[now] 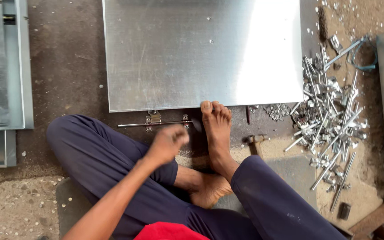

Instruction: The person assembles a metal box by attaching latches and hinges using a hammer and screws while sitting on the floor.

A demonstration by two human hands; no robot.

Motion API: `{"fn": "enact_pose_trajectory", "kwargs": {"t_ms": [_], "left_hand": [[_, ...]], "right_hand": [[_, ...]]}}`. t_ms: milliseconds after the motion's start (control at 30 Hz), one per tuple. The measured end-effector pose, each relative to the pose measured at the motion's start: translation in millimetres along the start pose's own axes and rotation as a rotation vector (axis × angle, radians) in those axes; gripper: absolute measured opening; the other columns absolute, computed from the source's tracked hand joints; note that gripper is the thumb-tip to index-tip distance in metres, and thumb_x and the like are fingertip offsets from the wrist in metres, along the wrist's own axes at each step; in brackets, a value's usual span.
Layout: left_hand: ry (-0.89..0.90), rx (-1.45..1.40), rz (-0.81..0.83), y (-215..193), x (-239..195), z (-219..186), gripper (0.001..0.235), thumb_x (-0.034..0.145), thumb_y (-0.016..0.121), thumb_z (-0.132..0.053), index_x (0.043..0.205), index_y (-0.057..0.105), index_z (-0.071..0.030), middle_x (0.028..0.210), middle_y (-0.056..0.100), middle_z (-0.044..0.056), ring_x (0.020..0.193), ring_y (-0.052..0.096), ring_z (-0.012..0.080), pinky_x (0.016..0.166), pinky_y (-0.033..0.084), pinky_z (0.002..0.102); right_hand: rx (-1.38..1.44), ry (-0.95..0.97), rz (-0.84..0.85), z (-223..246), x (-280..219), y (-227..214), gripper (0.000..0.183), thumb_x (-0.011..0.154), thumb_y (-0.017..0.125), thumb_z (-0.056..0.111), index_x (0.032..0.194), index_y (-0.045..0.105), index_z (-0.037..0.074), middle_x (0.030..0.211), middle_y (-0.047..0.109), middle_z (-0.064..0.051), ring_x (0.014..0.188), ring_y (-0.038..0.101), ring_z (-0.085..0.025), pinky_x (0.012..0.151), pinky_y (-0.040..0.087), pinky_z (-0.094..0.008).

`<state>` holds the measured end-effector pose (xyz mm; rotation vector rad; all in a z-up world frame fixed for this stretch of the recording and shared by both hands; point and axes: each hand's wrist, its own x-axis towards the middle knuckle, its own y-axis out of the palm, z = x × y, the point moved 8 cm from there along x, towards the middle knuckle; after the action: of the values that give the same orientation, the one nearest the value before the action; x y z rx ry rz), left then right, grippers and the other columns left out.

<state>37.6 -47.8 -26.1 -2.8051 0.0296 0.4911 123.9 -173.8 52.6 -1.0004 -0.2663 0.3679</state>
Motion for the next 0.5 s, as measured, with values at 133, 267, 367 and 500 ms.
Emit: {"fn": "enact_pose_trajectory", "kwargs": {"t_ms": [133,267,367,500], "left_hand": [[0.038,-0.432,-0.108,-34,49,-44,0.017,0.105,0.059,-0.019,0.109,0.060,-0.003,0.096,0.075,0.007,0.085,0.076,0.0161,0.077,0.066,0.028],[0.440,-0.343,-0.217,-35,100,-83,0.025,0.105,0.059,-0.025,0.123,0.063,-0.008,0.101,0.074,0.008,0.088,0.076,0.0180,0.073,0.067,0.030],[0.529,-0.024,-0.192,-17,106,-80,0.027,0.107,0.055,-0.031,0.117,0.066,-0.009,0.099,0.078,0.005,0.078,0.075,0.0156,0.062,0.062,0.029],[0.598,0.125,-0.199,-14,98,-77,0.026,0.108,0.052,-0.032,0.116,0.064,-0.010,0.093,0.077,0.003,0.070,0.072,0.0157,0.059,0.058,0.031]], "right_hand": [[0.148,0.178,0.110,-12,-3,11,0.037,0.112,0.030,0.039,0.127,0.046,0.008,0.126,0.047,-0.010,0.125,0.039,-0.026,0.116,0.025,-0.042],[0.380,0.478,0.165,-27,-8,20,0.041,0.109,0.035,0.044,0.119,0.047,0.006,0.120,0.045,-0.011,0.121,0.040,-0.023,0.115,0.027,-0.038],[0.403,0.543,0.140,-78,-71,-48,0.040,0.104,0.048,0.037,0.128,0.053,0.005,0.100,0.055,-0.012,0.093,0.047,-0.020,0.087,0.034,-0.035],[0.237,0.540,0.231,-117,-118,-125,0.048,0.098,0.065,0.027,0.140,0.063,0.004,0.072,0.069,-0.012,0.057,0.057,-0.016,0.050,0.044,-0.030]]}}
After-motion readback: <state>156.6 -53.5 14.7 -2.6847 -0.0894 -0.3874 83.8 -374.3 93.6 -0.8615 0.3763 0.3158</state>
